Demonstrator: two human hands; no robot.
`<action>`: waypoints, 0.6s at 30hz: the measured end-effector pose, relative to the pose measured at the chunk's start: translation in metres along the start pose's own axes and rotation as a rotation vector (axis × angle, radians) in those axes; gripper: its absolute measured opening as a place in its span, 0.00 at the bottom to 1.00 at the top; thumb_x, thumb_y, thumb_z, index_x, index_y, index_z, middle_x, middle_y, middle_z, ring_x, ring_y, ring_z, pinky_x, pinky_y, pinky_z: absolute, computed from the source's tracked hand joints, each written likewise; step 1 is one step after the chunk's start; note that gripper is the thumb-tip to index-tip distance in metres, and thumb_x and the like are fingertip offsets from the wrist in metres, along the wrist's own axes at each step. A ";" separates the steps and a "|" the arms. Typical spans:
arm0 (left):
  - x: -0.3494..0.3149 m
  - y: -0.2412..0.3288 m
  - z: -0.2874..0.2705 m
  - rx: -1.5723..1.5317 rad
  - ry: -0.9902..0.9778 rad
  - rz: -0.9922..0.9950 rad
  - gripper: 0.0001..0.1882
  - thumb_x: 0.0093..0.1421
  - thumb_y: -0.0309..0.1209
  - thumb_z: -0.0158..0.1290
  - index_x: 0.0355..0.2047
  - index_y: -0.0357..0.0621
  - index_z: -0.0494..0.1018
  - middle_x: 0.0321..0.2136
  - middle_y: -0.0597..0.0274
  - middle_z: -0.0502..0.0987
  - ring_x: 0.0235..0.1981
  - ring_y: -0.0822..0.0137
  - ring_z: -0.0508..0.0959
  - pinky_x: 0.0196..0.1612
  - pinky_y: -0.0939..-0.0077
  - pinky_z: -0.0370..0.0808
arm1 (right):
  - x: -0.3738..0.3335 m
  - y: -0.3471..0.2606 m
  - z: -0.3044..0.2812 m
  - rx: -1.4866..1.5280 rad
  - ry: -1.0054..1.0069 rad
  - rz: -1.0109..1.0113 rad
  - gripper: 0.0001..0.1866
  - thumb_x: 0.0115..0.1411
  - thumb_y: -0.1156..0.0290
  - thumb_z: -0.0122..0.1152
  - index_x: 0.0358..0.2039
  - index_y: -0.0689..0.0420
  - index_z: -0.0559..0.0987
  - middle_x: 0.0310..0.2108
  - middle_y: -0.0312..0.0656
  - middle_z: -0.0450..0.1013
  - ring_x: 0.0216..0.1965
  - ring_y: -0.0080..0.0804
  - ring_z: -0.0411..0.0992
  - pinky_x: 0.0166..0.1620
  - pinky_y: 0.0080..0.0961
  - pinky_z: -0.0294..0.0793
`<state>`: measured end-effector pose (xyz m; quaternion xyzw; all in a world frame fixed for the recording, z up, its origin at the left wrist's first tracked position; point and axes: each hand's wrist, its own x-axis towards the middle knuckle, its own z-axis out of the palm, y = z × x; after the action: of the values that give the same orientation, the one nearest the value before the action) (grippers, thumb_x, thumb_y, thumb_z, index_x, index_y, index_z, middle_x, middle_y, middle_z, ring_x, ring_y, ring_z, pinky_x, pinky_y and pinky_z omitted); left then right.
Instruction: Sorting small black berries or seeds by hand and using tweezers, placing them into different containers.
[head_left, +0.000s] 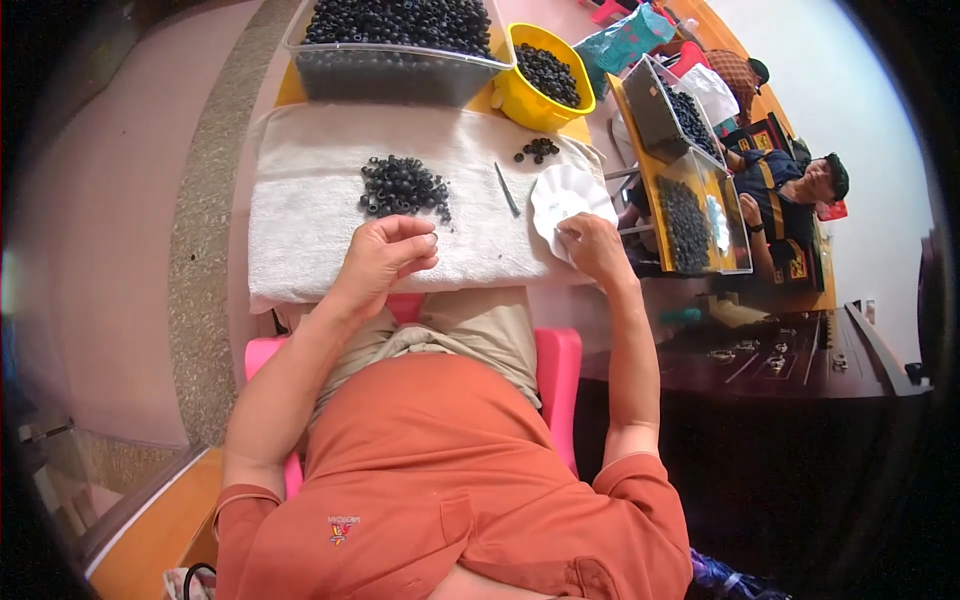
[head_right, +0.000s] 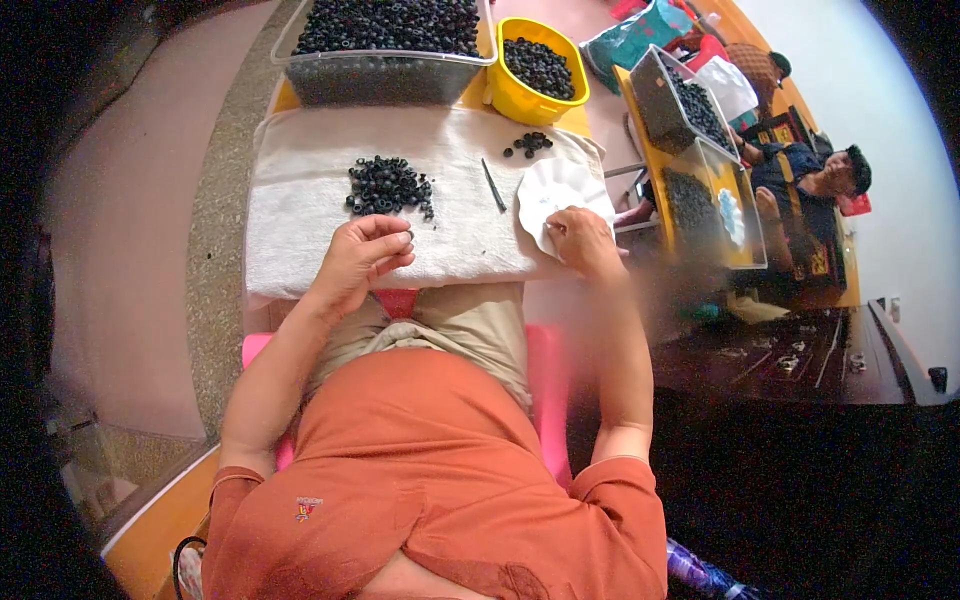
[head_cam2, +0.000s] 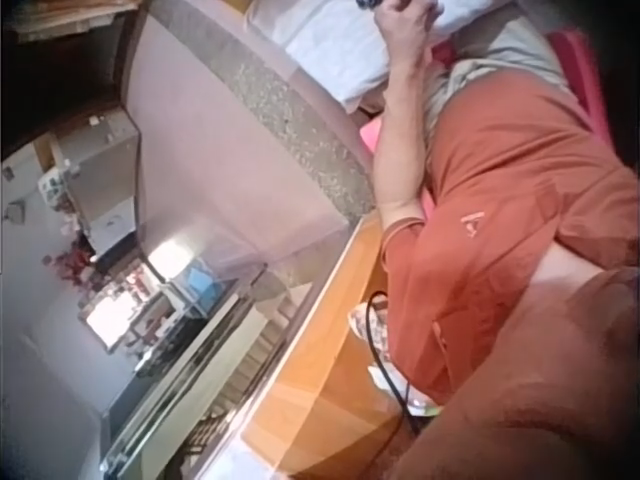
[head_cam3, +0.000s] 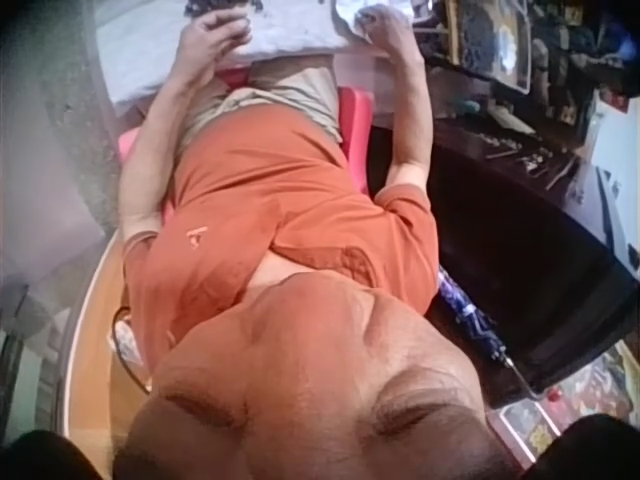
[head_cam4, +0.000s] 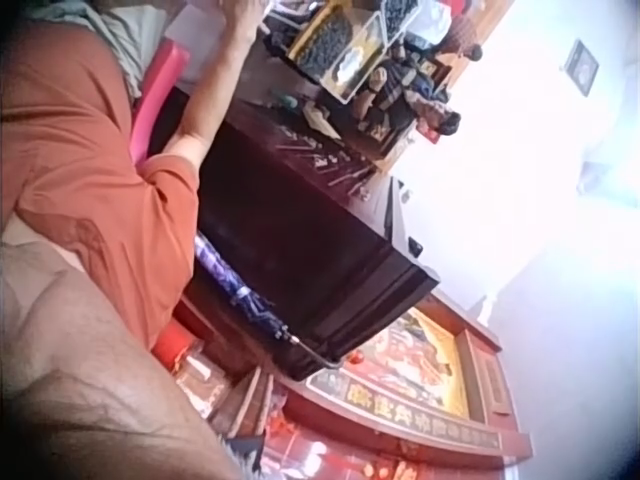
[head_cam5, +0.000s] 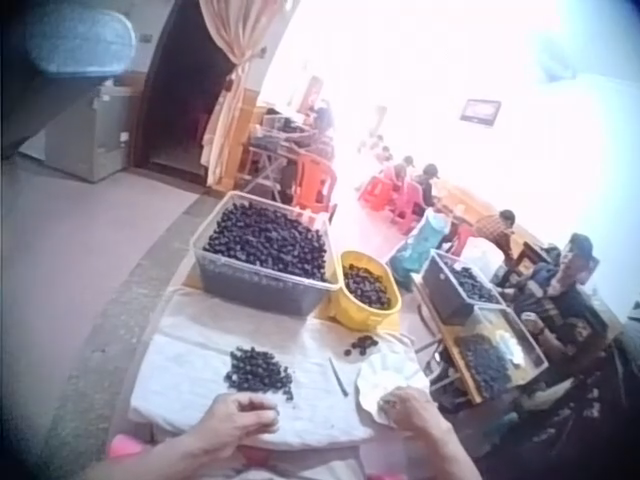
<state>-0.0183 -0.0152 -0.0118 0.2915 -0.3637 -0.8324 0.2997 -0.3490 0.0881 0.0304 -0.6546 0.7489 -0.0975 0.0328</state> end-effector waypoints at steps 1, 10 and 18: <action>0.000 0.000 0.000 0.001 0.001 0.002 0.09 0.59 0.25 0.59 0.40 0.39 0.76 0.32 0.64 0.79 0.32 0.74 0.80 0.40 0.79 0.81 | 0.000 0.001 0.001 -0.009 0.000 -0.008 0.08 0.55 0.71 0.61 0.33 0.59 0.83 0.34 0.49 0.78 0.39 0.48 0.76 0.45 0.37 0.74; 0.002 -0.004 0.000 -0.023 -0.005 0.013 0.09 0.59 0.25 0.59 0.40 0.40 0.76 0.32 0.64 0.79 0.32 0.74 0.80 0.40 0.80 0.81 | -0.001 0.003 0.000 0.022 0.019 -0.024 0.07 0.56 0.72 0.58 0.31 0.60 0.83 0.32 0.51 0.77 0.38 0.50 0.76 0.43 0.38 0.73; 0.001 -0.003 0.001 0.007 0.003 0.011 0.08 0.59 0.25 0.59 0.39 0.40 0.76 0.32 0.64 0.79 0.32 0.74 0.79 0.40 0.79 0.81 | -0.003 0.006 -0.003 0.065 0.006 -0.023 0.07 0.56 0.72 0.59 0.31 0.60 0.83 0.31 0.51 0.78 0.36 0.50 0.77 0.42 0.36 0.74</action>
<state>-0.0208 -0.0139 -0.0132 0.2919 -0.3678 -0.8289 0.3038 -0.3547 0.0919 0.0319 -0.6614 0.7379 -0.1241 0.0508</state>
